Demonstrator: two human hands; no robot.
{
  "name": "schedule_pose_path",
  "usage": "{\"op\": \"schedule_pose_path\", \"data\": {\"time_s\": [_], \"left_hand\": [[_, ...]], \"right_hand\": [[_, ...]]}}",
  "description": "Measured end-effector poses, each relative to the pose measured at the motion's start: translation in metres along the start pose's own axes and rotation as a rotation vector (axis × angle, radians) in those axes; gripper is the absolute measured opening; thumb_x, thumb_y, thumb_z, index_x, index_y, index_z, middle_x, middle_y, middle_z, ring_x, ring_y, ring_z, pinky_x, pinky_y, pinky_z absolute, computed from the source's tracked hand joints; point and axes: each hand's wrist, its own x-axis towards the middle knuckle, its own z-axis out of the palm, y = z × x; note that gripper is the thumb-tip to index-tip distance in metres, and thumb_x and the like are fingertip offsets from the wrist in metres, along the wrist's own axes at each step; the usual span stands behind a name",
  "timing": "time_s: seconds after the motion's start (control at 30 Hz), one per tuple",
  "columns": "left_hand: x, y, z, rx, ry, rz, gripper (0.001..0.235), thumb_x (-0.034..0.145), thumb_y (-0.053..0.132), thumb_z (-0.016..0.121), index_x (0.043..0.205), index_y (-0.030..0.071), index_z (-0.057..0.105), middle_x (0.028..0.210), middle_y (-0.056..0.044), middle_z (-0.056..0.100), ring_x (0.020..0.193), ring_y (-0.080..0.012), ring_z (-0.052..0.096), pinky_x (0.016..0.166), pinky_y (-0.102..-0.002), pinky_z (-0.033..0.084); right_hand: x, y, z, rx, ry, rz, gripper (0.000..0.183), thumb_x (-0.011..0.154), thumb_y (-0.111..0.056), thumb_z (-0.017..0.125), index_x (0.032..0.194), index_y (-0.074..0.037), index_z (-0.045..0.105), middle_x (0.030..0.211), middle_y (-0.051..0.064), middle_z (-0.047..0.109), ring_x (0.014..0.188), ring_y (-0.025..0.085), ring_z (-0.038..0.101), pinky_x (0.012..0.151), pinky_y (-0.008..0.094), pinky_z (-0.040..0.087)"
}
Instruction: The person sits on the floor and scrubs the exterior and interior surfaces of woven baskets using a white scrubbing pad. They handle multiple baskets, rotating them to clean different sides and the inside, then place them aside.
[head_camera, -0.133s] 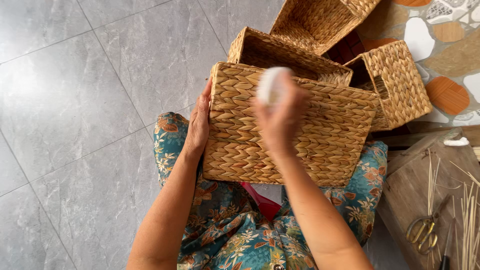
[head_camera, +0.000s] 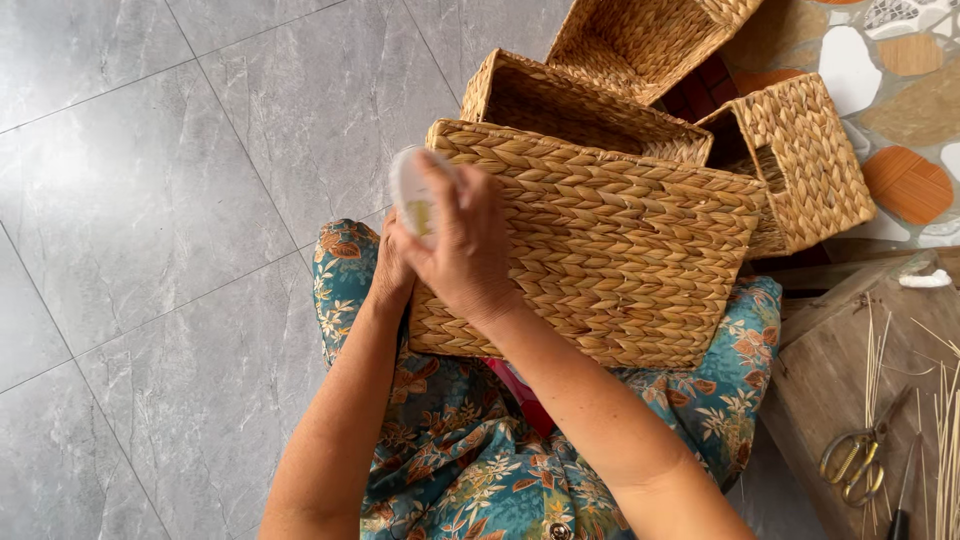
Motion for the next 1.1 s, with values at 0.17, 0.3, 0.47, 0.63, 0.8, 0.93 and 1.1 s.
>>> {"op": "schedule_pose_path", "data": {"time_s": [0.17,0.3,0.47,0.63,0.8,0.93,1.1], "left_hand": [[-0.011,0.001,0.000,0.016,-0.075,0.181,0.066,0.109,0.050,0.034,0.160,0.008,0.034,0.165,-0.015,0.036,0.152,-0.0257,0.036,0.125,-0.038,0.030],[-0.010,0.024,0.014,0.172,-0.016,0.242,0.064,0.112,0.048,0.035,0.158,0.005,0.041,0.164,-0.015,0.042,0.153,-0.0260,0.036,0.126,-0.038,0.027],[-0.010,0.031,0.023,0.134,0.031,0.183,0.063,0.111,0.047,0.036,0.157,0.005,0.042,0.161,-0.014,0.044,0.150,-0.0253,0.040,0.124,-0.039,0.032],[-0.013,0.034,0.025,-0.204,-0.090,0.155,0.063,0.110,0.046,0.039,0.159,0.006,0.036,0.161,-0.018,0.043,0.148,-0.0292,0.044,0.124,-0.042,0.037],[-0.013,0.037,0.022,-0.018,-0.035,0.132,0.070,0.108,0.054,0.035,0.159,0.005,0.036,0.161,-0.021,0.043,0.147,-0.0309,0.045,0.123,-0.041,0.036],[-0.013,0.031,0.018,0.060,-0.019,0.140,0.075,0.107,0.059,0.035,0.160,0.006,0.035,0.164,-0.019,0.039,0.152,-0.0304,0.039,0.125,-0.043,0.031],[-0.009,0.026,0.020,0.059,-0.039,0.201,0.071,0.107,0.051,0.049,0.161,0.007,0.034,0.163,-0.017,0.040,0.153,-0.0268,0.035,0.126,-0.041,0.029]], "right_hand": [[-0.014,0.044,-0.037,-0.115,0.055,-0.070,0.086,0.084,-0.019,0.089,0.151,-0.014,0.036,0.132,0.014,0.055,0.126,0.032,0.050,0.104,0.048,0.047],[-0.044,0.087,-0.118,-0.181,0.138,0.164,0.080,0.096,-0.014,0.087,0.157,-0.013,0.035,0.142,0.017,0.044,0.134,0.030,0.050,0.111,0.046,0.053],[-0.055,0.065,-0.086,-0.261,0.147,0.148,0.080,0.092,-0.015,0.086,0.154,-0.015,0.035,0.133,0.014,0.045,0.125,0.030,0.048,0.103,0.046,0.049],[-0.050,-0.014,-0.020,0.047,-0.052,0.035,0.090,0.084,-0.023,0.087,0.154,-0.016,0.032,0.133,0.020,0.046,0.124,0.033,0.047,0.102,0.046,0.047],[-0.057,0.020,-0.055,-0.092,-0.016,-0.047,0.089,0.083,-0.021,0.088,0.153,-0.015,0.033,0.135,0.014,0.052,0.127,0.033,0.051,0.106,0.049,0.048],[-0.087,0.069,-0.119,-0.176,0.041,0.196,0.087,0.089,-0.015,0.088,0.157,-0.012,0.033,0.138,0.020,0.043,0.131,0.032,0.049,0.107,0.045,0.050],[-0.086,0.046,-0.096,-0.215,0.098,0.136,0.090,0.085,-0.013,0.088,0.156,-0.015,0.033,0.133,0.018,0.048,0.126,0.034,0.049,0.104,0.050,0.046]]}}
